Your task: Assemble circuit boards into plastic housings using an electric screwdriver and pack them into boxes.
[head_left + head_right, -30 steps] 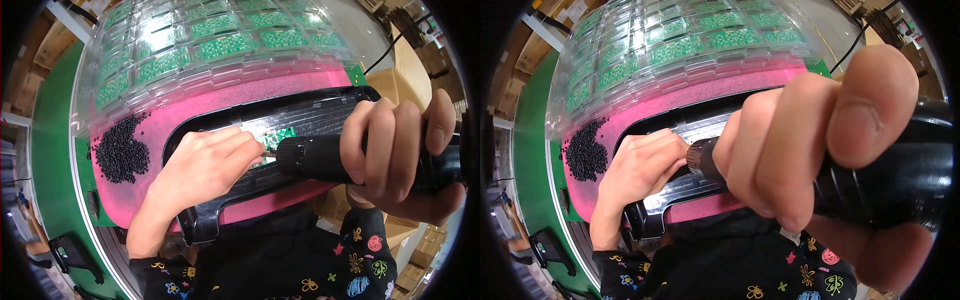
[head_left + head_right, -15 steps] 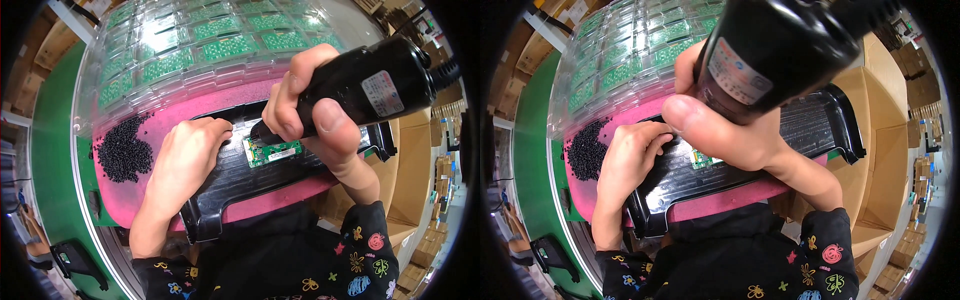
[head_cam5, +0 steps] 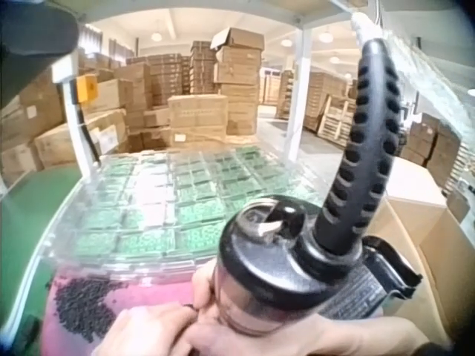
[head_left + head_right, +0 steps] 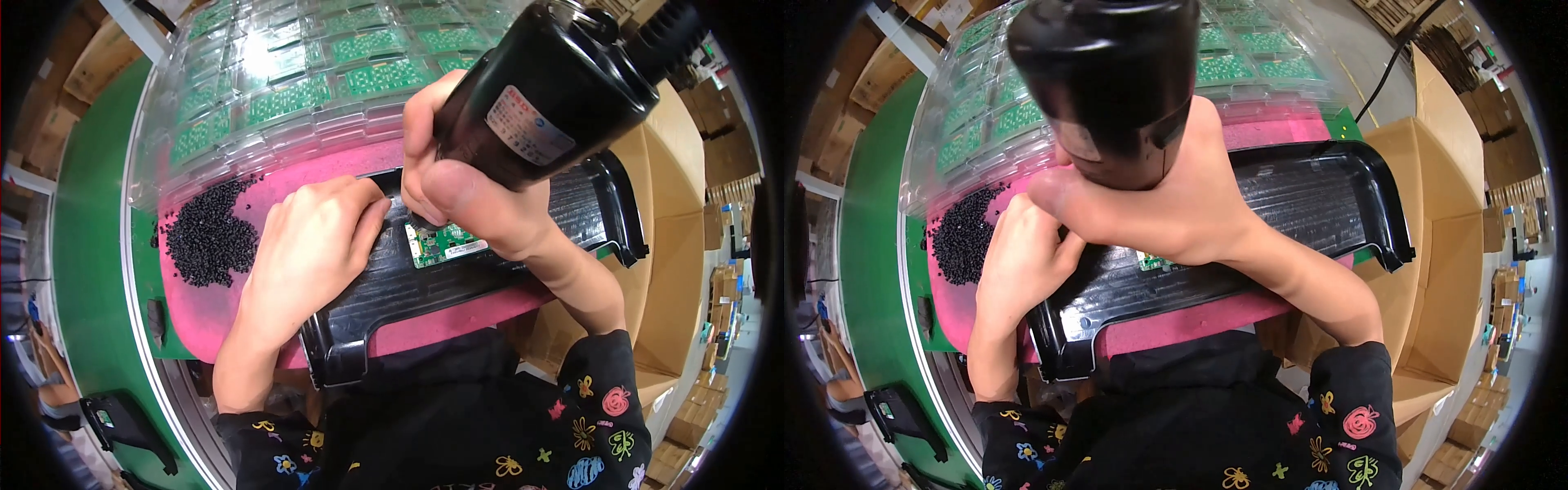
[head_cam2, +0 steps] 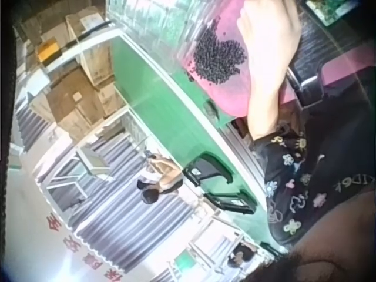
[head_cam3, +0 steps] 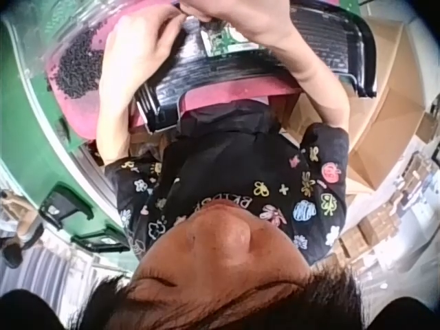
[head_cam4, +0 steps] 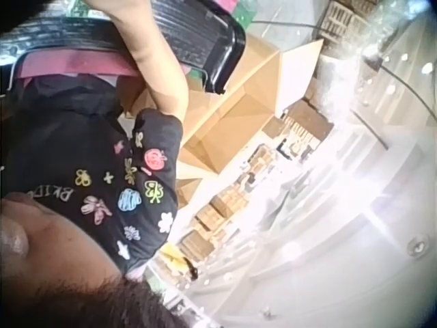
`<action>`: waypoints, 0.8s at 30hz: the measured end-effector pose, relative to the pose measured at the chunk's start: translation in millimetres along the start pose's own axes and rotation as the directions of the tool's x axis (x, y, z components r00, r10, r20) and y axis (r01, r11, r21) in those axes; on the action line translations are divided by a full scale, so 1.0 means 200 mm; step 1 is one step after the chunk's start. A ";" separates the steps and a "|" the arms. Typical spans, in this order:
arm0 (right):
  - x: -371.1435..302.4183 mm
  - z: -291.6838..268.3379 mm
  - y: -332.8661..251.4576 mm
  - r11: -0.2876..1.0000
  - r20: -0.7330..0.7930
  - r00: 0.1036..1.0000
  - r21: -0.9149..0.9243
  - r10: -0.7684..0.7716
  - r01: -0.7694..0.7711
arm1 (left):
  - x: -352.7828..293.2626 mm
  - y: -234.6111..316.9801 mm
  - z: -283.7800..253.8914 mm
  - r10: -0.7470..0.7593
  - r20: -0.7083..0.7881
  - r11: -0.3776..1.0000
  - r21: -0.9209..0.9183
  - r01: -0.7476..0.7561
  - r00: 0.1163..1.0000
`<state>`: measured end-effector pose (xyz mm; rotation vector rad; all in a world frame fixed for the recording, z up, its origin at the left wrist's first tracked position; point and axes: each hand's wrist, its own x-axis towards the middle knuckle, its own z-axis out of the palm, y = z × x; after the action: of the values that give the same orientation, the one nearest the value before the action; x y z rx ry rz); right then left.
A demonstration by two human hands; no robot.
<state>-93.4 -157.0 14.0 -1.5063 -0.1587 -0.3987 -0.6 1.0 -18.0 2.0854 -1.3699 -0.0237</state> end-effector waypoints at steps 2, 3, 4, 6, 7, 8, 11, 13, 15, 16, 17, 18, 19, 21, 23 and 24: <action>-0.01 -0.01 0.01 0.999 -0.004 0.999 0.000 -0.049 0.049 | 0.00 -0.01 -0.01 -0.035 0.108 0.999 -0.028 0.038 0.994; -0.02 -0.02 0.01 0.996 -0.004 0.996 0.003 -0.091 0.091 | 0.00 -0.02 -0.01 -0.035 0.159 0.998 -0.040 0.042 0.987; -0.05 -0.02 0.01 0.996 0.002 0.996 0.021 -0.092 0.092 | 0.00 -0.02 -0.01 -0.035 0.210 0.998 -0.051 0.047 0.977; -0.07 -0.06 -0.02 0.986 0.024 0.989 -0.083 -0.143 0.144 | -0.01 -0.05 0.03 -0.001 0.181 0.995 -0.100 0.020 0.984; -0.09 -0.05 -0.05 0.981 0.009 0.981 0.011 -0.192 0.192 | -0.01 -0.05 0.04 0.033 0.153 0.989 -0.148 -0.010 0.988; -0.10 -0.04 -0.08 0.965 -0.011 0.971 0.104 -0.239 0.239 | -0.02 -0.04 0.04 0.029 0.151 0.989 -0.151 -0.006 0.988; -0.07 -0.15 -0.22 0.945 0.262 0.909 0.054 -0.325 0.322 | 0.01 0.00 0.02 0.090 0.107 0.950 -0.309 -0.053 0.990; -0.09 -0.16 -0.23 0.950 0.235 0.921 0.044 -0.312 0.310 | 0.01 0.01 0.02 0.079 0.027 0.940 -0.335 -0.065 0.997; -0.11 -0.16 -0.23 0.958 0.191 0.939 0.025 -0.285 0.286 | 0.01 -0.01 0.02 0.176 -0.001 0.934 -0.315 -0.167 0.984; -0.12 -0.15 -0.22 0.962 0.170 0.947 0.018 -0.272 0.273 | 0.01 -0.02 0.03 0.269 -0.029 0.919 -0.293 -0.265 0.963; -0.13 -0.15 -0.22 0.966 0.149 0.955 0.011 -0.258 0.259 | 0.01 -0.03 0.03 0.269 -0.027 0.919 -0.293 -0.265 0.963; -0.15 -0.14 -0.24 0.969 0.123 0.961 -0.004 -0.246 0.248 | 0.01 -0.02 0.03 0.272 -0.030 0.918 -0.292 -0.269 0.962; -0.17 -0.14 -0.25 0.971 0.096 0.967 -0.019 -0.234 0.237 | 0.01 -0.01 0.03 0.275 -0.033 0.917 -0.292 -0.273 0.961; -0.20 -0.13 -0.27 0.976 0.047 0.977 -0.041 -0.210 0.212 | 0.01 -0.02 0.03 0.306 -0.011 0.895 -0.338 -0.291 0.952; -0.23 -0.12 -0.29 0.981 0.003 0.983 -0.058 -0.185 0.185 | 0.01 -0.01 0.02 0.330 0.009 0.874 -0.381 -0.302 0.944; -0.24 -0.13 -0.29 0.983 -0.025 0.985 -0.071 -0.172 0.170 | 0.00 0.02 -0.01 0.223 0.127 0.908 -0.389 -0.158 0.967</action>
<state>-161.9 -175.6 50.4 -1.5588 -0.2535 -0.5698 -3.1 0.3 -14.6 1.6528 -1.5289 -0.3622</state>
